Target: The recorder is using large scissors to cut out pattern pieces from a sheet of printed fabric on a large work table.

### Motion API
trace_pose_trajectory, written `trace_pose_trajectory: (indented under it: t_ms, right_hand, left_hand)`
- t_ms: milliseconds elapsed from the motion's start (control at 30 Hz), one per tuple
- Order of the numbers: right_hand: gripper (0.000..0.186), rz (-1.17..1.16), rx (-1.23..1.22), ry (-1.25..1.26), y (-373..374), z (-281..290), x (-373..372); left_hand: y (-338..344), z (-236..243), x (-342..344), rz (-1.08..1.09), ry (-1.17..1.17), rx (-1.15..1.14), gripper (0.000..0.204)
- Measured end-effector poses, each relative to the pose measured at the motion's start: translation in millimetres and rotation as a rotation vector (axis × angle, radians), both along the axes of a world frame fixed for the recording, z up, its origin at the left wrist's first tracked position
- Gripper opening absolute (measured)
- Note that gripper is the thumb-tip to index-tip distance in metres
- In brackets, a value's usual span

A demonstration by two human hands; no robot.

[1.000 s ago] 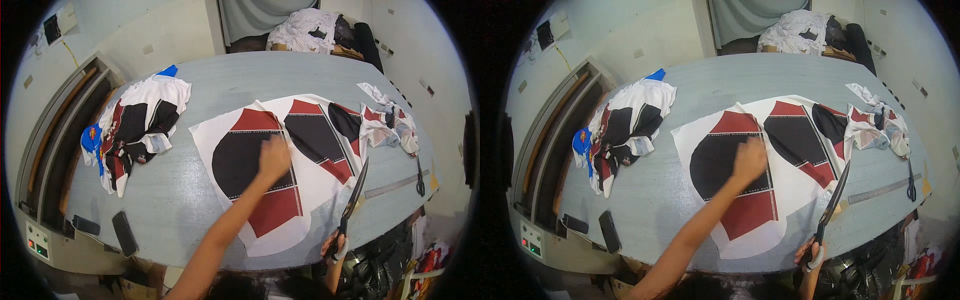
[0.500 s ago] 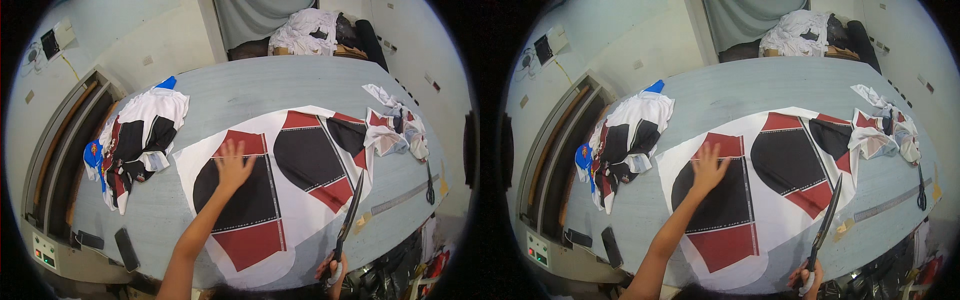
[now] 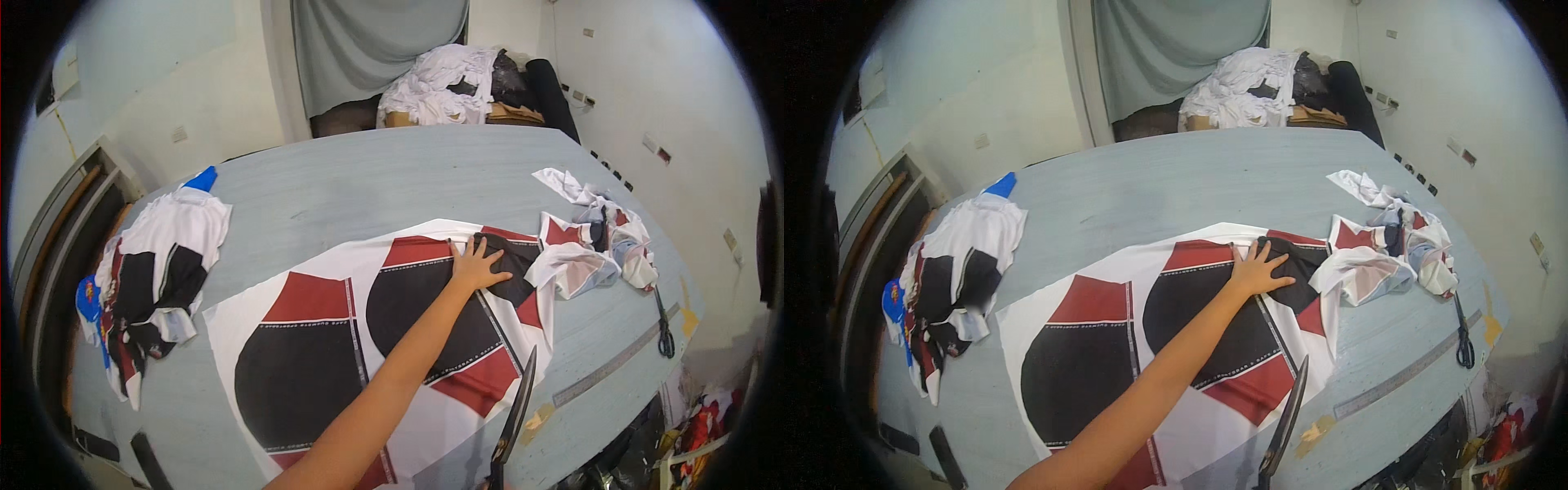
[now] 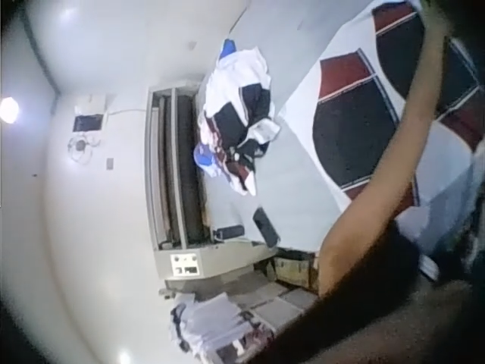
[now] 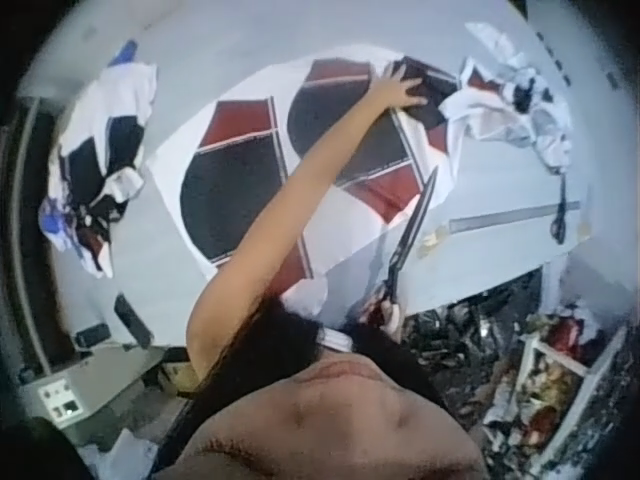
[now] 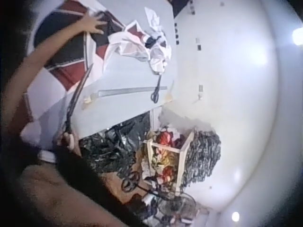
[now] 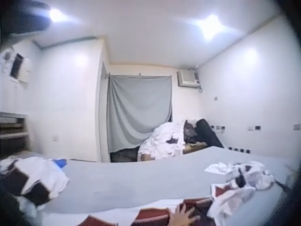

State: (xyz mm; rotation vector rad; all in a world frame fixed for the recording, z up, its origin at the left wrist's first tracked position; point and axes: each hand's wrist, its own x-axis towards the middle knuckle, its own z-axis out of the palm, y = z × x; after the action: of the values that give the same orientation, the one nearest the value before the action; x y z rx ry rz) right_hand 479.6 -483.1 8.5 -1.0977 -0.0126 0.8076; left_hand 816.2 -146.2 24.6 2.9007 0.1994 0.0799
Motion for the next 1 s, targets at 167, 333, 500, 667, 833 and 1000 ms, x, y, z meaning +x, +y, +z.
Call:
trace_pose_trajectory:
  t_ms: [167,333,500,667,833,1000]
  right_hand:
    - [0.037,-0.056,0.033,0.031,7,6,-10]
    - [0.037,-0.079,0.088,0.108,13,10,-19]
    - [0.038,-0.038,0.148,0.188,9,8,-15]
    - [0.036,-0.016,0.136,0.139,2,-13,-14]
    - [0.048,-0.058,0.154,-0.119,18,-4,8]
    - [0.048,0.085,0.119,-0.199,18,-5,20]
  left_hand:
    - [3,-14,36,0.074,-0.101,0.040,0.078]
    - [25,-12,40,0.029,-0.357,-0.161,0.065]
    - [33,1,-11,-0.079,-0.604,-0.156,0.032]
    - [42,15,-162,0.005,-0.433,-0.233,0.028]
    - [62,-1,-257,-0.131,-0.321,-0.170,0.027]
    - [30,6,-310,-0.171,-0.202,-0.066,0.030]
